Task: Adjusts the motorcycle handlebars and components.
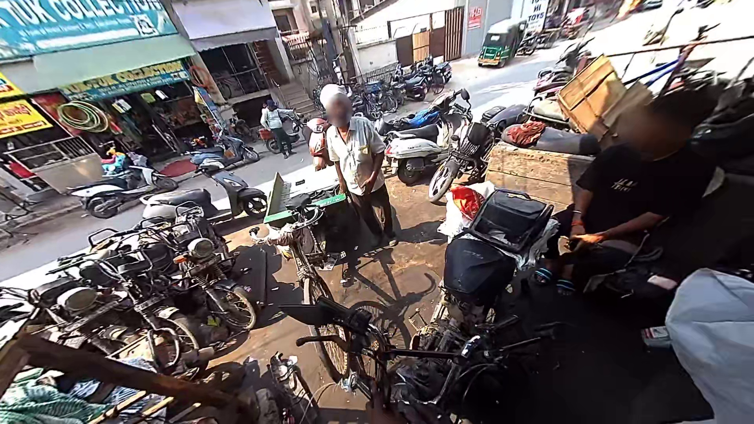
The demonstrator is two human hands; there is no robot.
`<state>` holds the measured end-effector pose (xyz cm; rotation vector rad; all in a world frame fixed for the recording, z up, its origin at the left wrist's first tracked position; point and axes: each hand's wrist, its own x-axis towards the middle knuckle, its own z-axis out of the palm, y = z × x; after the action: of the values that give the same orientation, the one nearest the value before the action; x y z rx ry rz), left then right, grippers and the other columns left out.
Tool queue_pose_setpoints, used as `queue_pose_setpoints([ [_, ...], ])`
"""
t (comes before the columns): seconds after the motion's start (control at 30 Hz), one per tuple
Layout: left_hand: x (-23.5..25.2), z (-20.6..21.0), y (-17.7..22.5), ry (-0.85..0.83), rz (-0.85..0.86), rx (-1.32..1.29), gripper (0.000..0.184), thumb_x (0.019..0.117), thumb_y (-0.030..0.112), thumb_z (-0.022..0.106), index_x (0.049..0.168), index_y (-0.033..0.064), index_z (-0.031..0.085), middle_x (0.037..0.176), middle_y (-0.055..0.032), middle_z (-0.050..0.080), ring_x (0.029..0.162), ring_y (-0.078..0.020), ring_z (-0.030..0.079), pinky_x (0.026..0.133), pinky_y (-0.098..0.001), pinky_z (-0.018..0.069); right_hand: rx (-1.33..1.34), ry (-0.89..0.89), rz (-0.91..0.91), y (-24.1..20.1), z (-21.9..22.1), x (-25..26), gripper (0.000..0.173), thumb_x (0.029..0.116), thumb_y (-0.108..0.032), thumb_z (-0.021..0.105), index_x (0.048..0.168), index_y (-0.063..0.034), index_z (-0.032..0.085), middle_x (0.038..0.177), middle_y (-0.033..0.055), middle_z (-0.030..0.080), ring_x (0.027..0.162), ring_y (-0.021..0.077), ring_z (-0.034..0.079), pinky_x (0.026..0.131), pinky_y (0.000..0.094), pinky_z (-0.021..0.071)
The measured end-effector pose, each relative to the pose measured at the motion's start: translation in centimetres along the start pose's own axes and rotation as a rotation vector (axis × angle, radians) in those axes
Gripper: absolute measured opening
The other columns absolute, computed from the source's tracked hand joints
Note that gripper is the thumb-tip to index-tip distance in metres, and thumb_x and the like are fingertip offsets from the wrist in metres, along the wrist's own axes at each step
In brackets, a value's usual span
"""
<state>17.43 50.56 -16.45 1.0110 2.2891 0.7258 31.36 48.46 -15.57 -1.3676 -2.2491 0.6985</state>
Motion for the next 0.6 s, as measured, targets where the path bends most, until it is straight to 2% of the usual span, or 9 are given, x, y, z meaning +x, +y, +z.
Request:
queue_pose_setpoints([
  [0.1, -0.1, 0.2, -0.2, 0.014, -0.032, -0.004, 0.070, 0.0923, 0.016, 0.069, 0.157, 0.0117, 0.043, 0.137, -0.0277, 0.058, 0.119, -0.0433, 0.062, 0.097, -0.0602, 0.0531, 0.019, -0.061, 0.025, -0.8, -1.4, -0.2, 0.041, 0.1082, -0.025, 0.042, 0.143, -0.0211, 0.063, 0.148, 0.0042, 0.060, 0.141, 0.0278, 0.053, 0.122, 0.0493, 0.0351],
  [0.23, -0.1, 0.2, -0.4, 0.010, -0.048, -0.010, 0.071, 0.0929, 0.017, 0.069, 0.158, 0.0139, 0.042, 0.138, -0.0272, 0.057, 0.119, -0.0431, 0.063, 0.096, -0.0598, 0.0537, 0.039, -0.153, 0.030, -0.1, -1.2, 0.4, 0.041, 0.1088, -0.024, 0.041, 0.143, -0.0244, 0.063, 0.144, 0.0024, 0.064, 0.141, 0.0263, 0.054, 0.123, 0.0482, 0.0328],
  [0.33, 0.2, -0.1, -0.6, 0.019, -0.029, -0.038, 0.072, 0.0921, 0.016, 0.069, 0.159, 0.0131, 0.041, 0.137, -0.0278, 0.058, 0.119, -0.0439, 0.062, 0.097, -0.0603, 0.0526, -0.008, 0.003, -0.097, 1.7, 2.0, 0.5, 0.041, 0.1064, -0.018, 0.045, 0.141, -0.0295, 0.064, 0.136, -0.0030, 0.069, 0.130, 0.0201, 0.063, 0.116, 0.0470, 0.0437],
  [0.43, 0.4, 0.1, -0.3, 0.029, -0.031, -0.023, 0.070, 0.0935, 0.015, 0.067, 0.159, 0.0146, 0.041, 0.137, -0.0257, 0.059, 0.118, -0.0418, 0.063, 0.097, -0.0585, 0.0535, -0.006, 0.088, -0.156, 2.7, 3.0, 0.8, 0.036, 0.1039, -0.014, 0.051, 0.131, -0.0265, 0.072, 0.131, -0.0017, 0.072, 0.125, 0.0199, 0.067, 0.112, 0.0461, 0.0485],
  [0.5, 0.0, 0.3, -0.5, 0.030, -0.036, -0.020, 0.070, 0.0935, 0.016, 0.067, 0.159, 0.0146, 0.042, 0.136, -0.0248, 0.060, 0.118, -0.0405, 0.064, 0.097, -0.0573, 0.0536, 0.038, 0.043, -0.122, 2.8, 2.2, 0.5, 0.033, 0.1028, -0.013, 0.053, 0.126, -0.0246, 0.075, 0.128, 0.0014, 0.074, 0.121, 0.0247, 0.069, 0.107, 0.0495, 0.0524],
  [0.6, 0.0, 0.1, -0.5, 0.020, -0.019, -0.035, 0.071, 0.0929, 0.015, 0.067, 0.159, 0.0119, 0.041, 0.136, -0.0269, 0.059, 0.118, -0.0419, 0.063, 0.098, -0.0581, 0.0527, 0.060, -0.168, -0.079, 3.1, 0.2, 1.4, 0.037, 0.1063, -0.017, 0.049, 0.136, -0.0283, 0.068, 0.131, 0.0062, 0.072, 0.117, 0.0300, 0.070, 0.101, 0.0526, 0.0540],
])
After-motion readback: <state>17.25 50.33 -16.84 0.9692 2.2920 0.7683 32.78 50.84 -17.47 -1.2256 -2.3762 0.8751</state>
